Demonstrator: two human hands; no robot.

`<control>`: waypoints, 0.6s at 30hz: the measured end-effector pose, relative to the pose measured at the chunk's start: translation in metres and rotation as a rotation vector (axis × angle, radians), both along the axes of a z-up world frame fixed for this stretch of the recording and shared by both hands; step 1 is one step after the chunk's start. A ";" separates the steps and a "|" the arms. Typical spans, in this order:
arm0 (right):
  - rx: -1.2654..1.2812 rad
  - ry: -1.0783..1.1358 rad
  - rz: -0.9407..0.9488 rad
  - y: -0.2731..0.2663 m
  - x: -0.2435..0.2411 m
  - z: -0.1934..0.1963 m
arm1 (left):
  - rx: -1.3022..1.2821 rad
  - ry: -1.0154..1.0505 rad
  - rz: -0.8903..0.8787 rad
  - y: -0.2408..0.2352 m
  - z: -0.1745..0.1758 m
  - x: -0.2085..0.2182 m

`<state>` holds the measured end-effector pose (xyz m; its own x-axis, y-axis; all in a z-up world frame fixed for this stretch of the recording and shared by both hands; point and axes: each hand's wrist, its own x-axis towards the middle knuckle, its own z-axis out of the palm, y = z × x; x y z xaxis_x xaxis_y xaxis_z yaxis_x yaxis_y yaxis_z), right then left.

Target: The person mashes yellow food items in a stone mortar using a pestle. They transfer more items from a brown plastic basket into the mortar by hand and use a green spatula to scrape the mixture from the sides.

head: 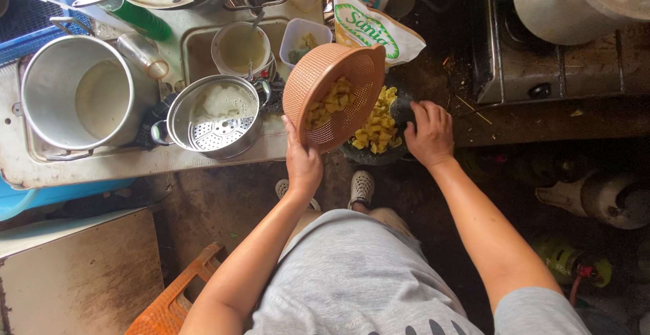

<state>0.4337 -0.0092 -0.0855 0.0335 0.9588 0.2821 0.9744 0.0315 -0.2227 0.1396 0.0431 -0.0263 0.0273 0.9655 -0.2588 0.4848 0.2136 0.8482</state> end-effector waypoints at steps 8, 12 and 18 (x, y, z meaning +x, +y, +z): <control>-0.114 -0.074 0.250 -0.016 -0.044 -0.017 | -0.088 -0.216 0.135 -0.011 0.021 -0.019; -0.216 0.055 0.211 0.002 -0.053 -0.037 | -0.170 -0.252 0.225 -0.017 0.028 -0.029; -0.334 0.013 -0.061 0.020 -0.015 -0.005 | -0.157 -0.338 0.247 -0.028 0.021 -0.053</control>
